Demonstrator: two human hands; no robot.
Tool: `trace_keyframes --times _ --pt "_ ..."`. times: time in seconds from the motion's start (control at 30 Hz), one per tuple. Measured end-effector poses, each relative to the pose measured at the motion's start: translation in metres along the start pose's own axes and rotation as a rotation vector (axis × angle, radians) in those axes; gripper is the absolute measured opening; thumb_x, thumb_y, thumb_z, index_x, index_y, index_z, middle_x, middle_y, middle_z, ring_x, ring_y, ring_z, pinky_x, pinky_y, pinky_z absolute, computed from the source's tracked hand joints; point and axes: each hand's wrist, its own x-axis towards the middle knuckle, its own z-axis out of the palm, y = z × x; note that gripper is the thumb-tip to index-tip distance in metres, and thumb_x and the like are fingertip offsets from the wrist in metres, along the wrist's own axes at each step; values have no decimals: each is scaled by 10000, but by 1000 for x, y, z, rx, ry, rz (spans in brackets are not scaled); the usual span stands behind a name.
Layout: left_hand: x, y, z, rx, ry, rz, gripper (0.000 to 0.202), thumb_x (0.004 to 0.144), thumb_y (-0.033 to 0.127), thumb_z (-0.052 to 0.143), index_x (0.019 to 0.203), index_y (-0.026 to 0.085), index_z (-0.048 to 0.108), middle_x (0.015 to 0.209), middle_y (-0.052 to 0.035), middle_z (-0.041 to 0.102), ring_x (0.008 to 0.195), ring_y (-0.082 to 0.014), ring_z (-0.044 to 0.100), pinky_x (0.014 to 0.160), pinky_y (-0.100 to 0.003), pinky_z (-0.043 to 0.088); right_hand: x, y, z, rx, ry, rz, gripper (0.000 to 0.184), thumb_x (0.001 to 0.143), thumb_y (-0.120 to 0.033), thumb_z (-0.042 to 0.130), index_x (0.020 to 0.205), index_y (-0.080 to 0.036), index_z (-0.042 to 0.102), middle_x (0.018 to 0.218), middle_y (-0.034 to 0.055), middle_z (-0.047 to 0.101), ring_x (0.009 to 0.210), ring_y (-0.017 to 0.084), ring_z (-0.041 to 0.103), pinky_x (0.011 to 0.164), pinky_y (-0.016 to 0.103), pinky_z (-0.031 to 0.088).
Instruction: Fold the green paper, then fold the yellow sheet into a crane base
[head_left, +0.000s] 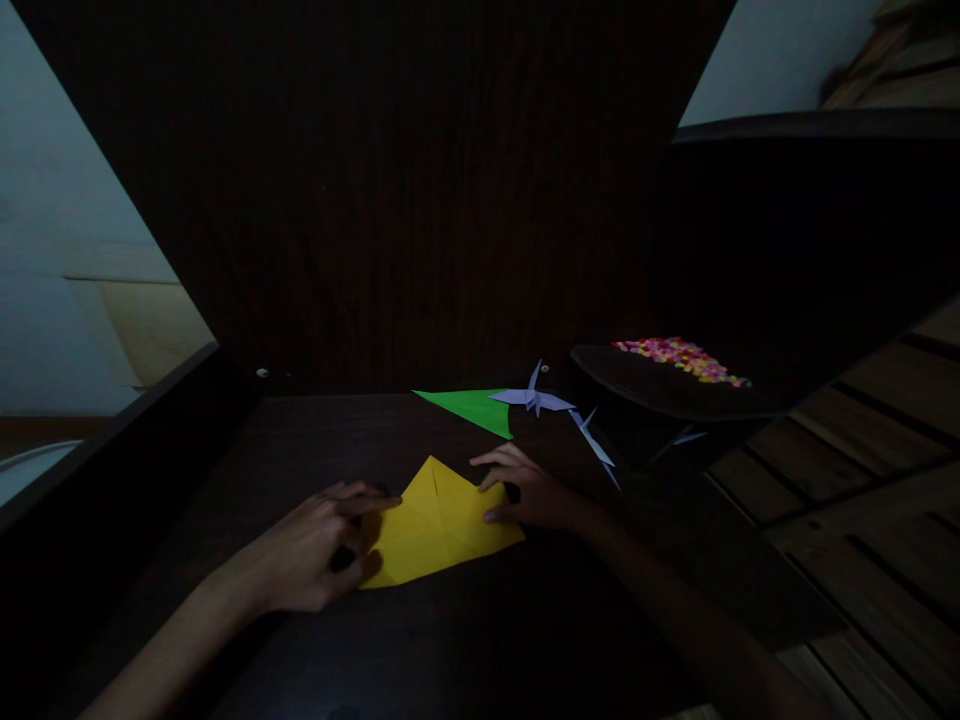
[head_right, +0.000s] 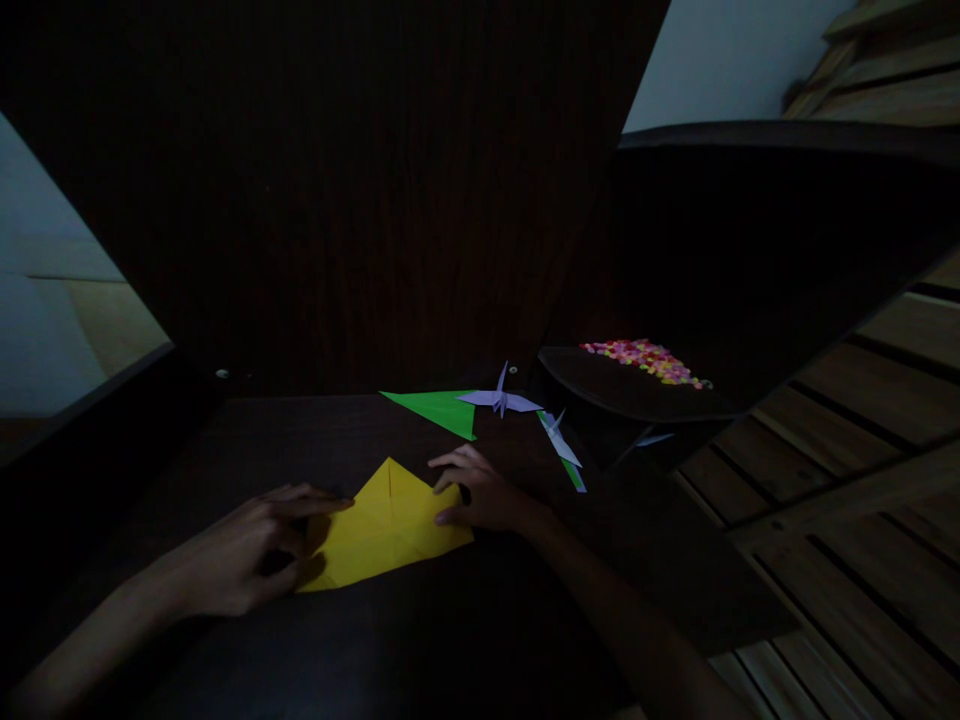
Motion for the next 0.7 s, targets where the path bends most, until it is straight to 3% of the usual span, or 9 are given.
trace_keyframes --times 0.07,0.13,0.33,0.5,0.7 --pt "1 -2 4 0 35 -5 275 932 289 595 720 238 763 1319 -32 672 1180 -238 620 975 -382 512 0 0 0 -23 -3 43 497 729 -391 855 1171 -233 693 1396 114 568 1302 302 463 1068 550 383" --pt "3 -6 10 -15 65 -4 320 961 353 578 729 233 763 1311 -33 677 1155 -227 631 965 -366 516 0 0 0 -49 -5 87 583 714 -407 862 1238 -235 671 1440 127 526 1338 321 425 1090 568 353" --pt "6 -16 21 -60 73 -137 162 918 368 642 929 258 759 1331 -50 657 1177 -263 619 980 -414 514 -1 5 4 -58 -16 93 489 731 -409 848 1178 -260 716 1469 105 499 1367 331 387 1108 574 320" --pt "7 -24 24 -127 96 -255 182 896 402 640 877 241 722 1286 -71 676 1179 -281 618 996 -423 508 0 5 6 -34 -3 103 476 733 -382 845 1175 -274 706 1403 96 547 1313 323 443 1079 557 340" --pt "6 -35 33 -141 167 -350 474 838 466 684 1254 239 659 1345 -112 632 1251 -318 570 1035 -478 478 2 3 7 19 34 91 459 711 -352 857 1132 -265 695 1300 87 600 1243 310 500 1042 528 361"
